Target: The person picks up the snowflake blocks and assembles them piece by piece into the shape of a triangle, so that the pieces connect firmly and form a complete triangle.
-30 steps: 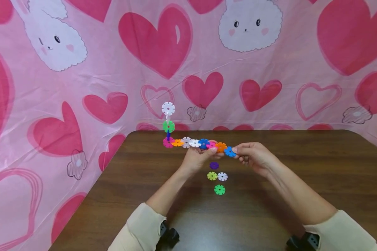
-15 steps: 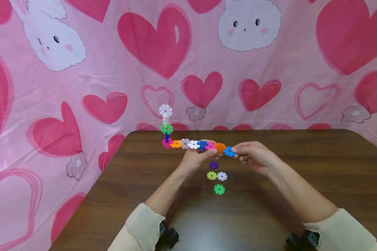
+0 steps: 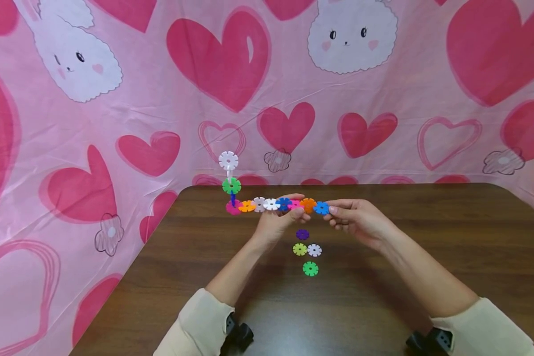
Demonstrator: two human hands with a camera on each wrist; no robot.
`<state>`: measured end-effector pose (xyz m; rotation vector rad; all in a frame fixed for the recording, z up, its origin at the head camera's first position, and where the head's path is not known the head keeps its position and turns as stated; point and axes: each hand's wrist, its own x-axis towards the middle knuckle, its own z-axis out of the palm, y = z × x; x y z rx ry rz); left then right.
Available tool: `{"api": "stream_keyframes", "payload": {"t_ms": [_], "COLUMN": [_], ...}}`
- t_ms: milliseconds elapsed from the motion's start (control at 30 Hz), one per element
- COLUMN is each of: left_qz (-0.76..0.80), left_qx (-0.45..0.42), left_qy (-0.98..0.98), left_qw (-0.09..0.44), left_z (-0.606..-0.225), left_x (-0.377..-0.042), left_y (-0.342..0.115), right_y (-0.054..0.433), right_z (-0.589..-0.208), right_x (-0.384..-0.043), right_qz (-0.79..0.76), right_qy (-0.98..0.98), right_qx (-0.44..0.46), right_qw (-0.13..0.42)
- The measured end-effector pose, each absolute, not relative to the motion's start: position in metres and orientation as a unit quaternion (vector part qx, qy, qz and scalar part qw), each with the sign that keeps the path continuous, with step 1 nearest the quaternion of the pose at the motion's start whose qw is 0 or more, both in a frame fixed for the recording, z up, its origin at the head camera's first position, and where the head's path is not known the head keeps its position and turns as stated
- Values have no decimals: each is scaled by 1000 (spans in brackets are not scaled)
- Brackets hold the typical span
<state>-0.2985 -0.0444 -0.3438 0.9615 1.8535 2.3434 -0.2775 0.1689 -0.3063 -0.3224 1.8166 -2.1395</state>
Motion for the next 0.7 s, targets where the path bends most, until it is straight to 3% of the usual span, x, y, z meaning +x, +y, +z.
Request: {"api": "stream_keyframes", "payload": {"t_ms": [267,467,700], "left_qz": [752,767,760], "left_qx": [313,271,253], "left_qy": [579,579,596], "left_qw": [30,58,57], "left_z": [-342,-341,-343], "left_x": [-298,-296,-296], "left_y": [-42,-40,-40], "right_y": [164,161,158], "right_z": [-309,-306,-301], "right_x": [-278,-276,-275], "right_qz": [-771,-772,-751], "right_qy": [611,617,646], "right_qx": [-92,-68,-61], "right_qw": [155,137,124]}}
